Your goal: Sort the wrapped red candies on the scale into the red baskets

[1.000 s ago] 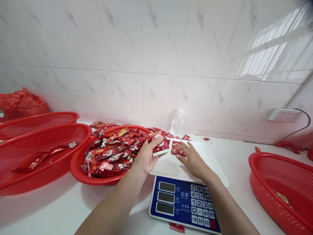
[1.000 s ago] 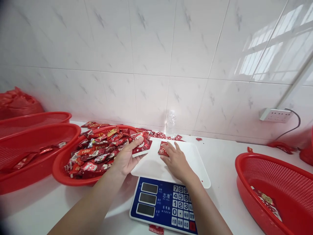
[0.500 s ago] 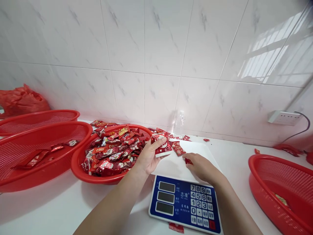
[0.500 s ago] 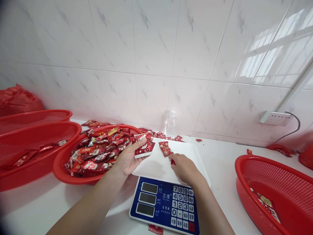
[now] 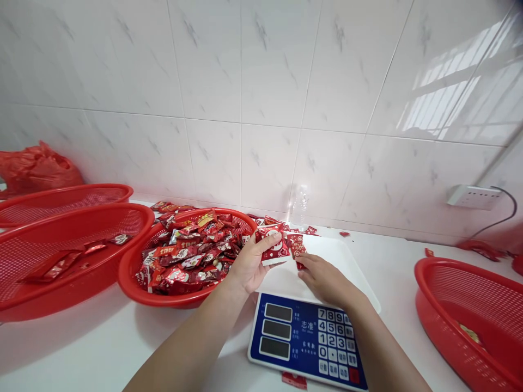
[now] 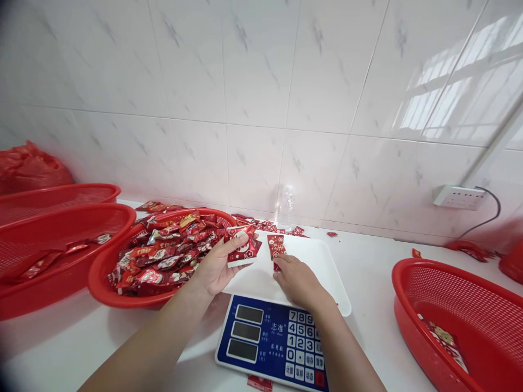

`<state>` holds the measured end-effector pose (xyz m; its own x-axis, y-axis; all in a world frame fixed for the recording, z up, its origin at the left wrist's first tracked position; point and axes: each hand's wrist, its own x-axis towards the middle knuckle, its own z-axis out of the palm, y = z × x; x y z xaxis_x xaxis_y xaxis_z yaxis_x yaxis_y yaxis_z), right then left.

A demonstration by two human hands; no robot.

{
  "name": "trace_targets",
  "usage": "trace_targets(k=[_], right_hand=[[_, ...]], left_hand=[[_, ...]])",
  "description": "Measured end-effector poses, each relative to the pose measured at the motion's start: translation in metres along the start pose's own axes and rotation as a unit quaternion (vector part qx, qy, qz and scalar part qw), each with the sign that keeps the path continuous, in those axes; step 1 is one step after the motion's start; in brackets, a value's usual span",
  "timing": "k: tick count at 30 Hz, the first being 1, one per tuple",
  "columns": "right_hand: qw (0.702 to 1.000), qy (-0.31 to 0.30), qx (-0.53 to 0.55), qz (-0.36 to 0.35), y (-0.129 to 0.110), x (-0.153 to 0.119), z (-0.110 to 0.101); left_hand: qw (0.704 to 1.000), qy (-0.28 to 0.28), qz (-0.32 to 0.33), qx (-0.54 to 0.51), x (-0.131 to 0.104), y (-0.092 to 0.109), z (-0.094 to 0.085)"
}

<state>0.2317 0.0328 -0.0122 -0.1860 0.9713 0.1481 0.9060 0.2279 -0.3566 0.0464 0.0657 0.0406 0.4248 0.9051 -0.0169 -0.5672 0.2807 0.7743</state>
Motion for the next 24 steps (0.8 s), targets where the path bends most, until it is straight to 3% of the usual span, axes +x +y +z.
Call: trace_targets(k=[5,9,14,24], right_hand=[[1.0,0.017,0.006,0.014,0.002,-0.003,-0.008],[0.999,0.042,-0.002,0.035,0.001,0.005,0.0],[0.999,0.002,0.001,0.036,0.001,0.008,0.008],[0.999,0.007,0.02,0.044,0.004,-0.011,-0.014]], left_hand=[[1.0,-0.011,-0.002,-0.002,-0.002,0.001,0.003],[1.0,-0.021,0.005,0.002,-0.002,0.001,0.002],[0.999,-0.042,0.001,0.007,0.0,-0.002,0.0],[0.999,-0.041,0.0,0.019,-0.002,-0.002,0.001]])
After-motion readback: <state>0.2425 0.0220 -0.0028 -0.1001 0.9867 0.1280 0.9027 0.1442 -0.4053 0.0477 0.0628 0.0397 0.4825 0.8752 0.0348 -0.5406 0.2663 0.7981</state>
